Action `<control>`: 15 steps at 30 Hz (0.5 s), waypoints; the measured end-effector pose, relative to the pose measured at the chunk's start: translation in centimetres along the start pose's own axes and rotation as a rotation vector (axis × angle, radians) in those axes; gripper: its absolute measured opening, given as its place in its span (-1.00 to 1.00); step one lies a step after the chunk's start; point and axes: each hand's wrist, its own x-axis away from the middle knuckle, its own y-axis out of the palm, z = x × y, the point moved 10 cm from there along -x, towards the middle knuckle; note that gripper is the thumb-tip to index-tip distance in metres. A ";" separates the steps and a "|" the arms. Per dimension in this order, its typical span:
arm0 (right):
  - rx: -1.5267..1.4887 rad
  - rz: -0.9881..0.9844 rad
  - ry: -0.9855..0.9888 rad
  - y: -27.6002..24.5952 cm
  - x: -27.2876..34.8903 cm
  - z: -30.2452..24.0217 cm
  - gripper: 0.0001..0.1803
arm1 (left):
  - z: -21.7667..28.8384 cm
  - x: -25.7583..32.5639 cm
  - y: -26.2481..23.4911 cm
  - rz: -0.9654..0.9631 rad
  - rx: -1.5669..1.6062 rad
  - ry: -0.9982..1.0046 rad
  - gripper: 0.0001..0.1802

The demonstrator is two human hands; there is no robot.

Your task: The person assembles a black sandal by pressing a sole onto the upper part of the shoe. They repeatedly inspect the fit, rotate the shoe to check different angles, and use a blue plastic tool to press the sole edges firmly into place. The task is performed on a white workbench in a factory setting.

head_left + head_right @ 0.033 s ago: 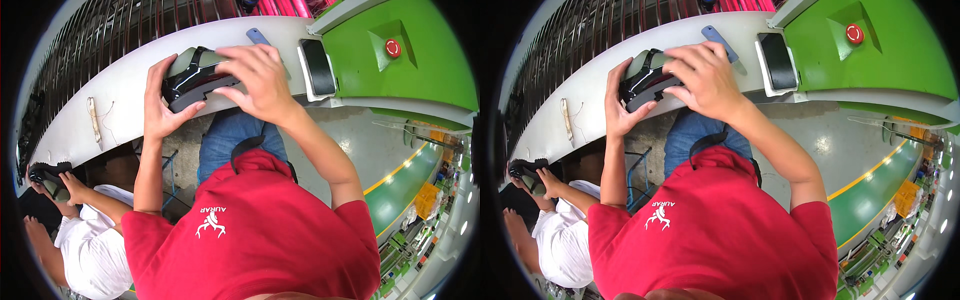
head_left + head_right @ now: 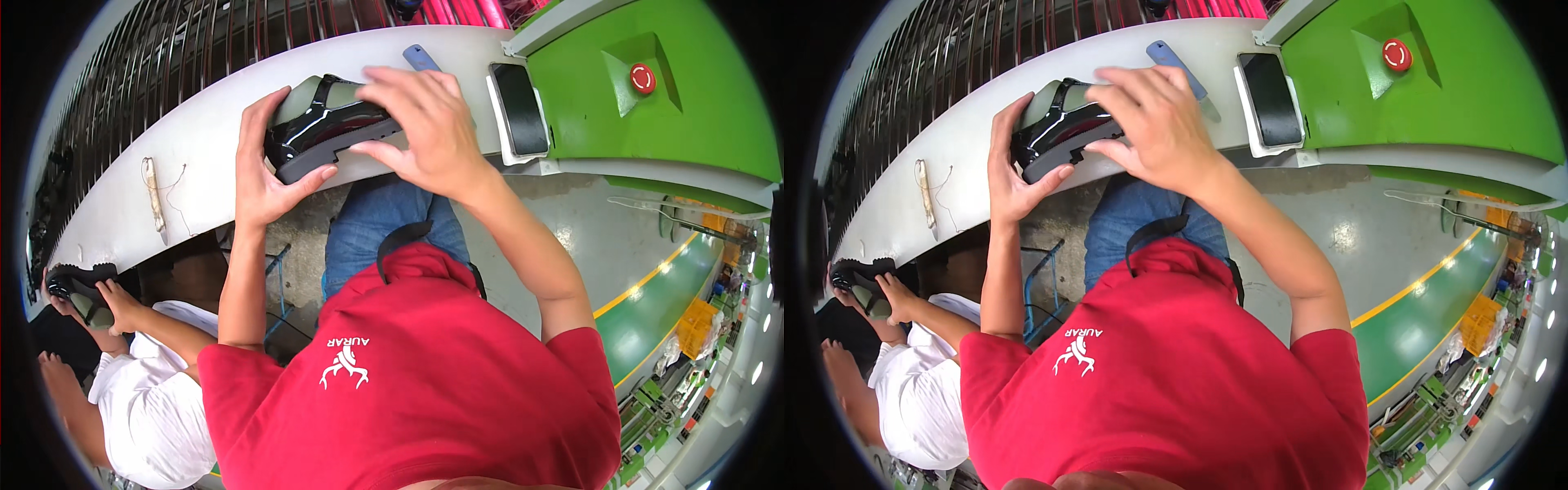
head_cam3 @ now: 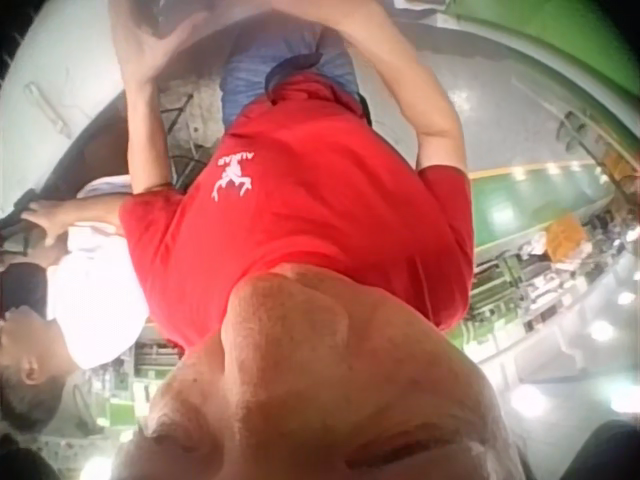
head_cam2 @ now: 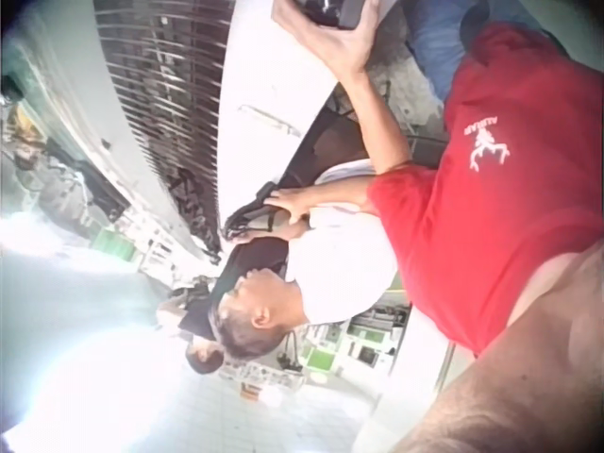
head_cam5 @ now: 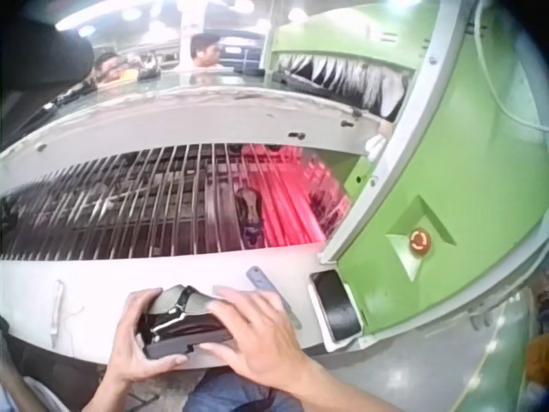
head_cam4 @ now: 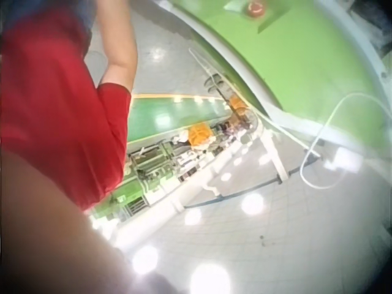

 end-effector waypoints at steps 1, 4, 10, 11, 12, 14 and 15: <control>-0.009 0.008 0.055 -0.6 -0.2 0.4 -0.41 | 0.2 0.0 -0.1 0.011 0.002 0.011 0.19; 0.025 -0.036 0.035 -0.1 0.1 1.5 -0.20 | 0.9 -0.4 0.0 0.008 -0.010 0.059 0.18; 0.014 0.018 0.122 -0.1 1.0 1.6 -0.16 | 0.9 -1.6 -0.1 -0.088 0.001 0.108 0.20; 0.020 0.048 0.143 -0.3 1.2 1.5 -0.16 | 1.1 -2.1 0.0 -0.137 -0.047 0.105 0.20; 0.029 0.076 0.167 -0.5 1.6 1.3 -0.17 | 1.3 -2.7 0.0 -0.188 -0.091 0.101 0.21; 0.041 0.114 0.173 -0.8 2.1 0.8 -0.18 | 2.7 -3.9 0.3 -0.247 -0.220 0.147 0.21; 0.046 0.124 0.158 -0.9 2.3 0.4 -0.18 | 3.8 -4.6 1.0 -0.256 -0.303 0.197 0.21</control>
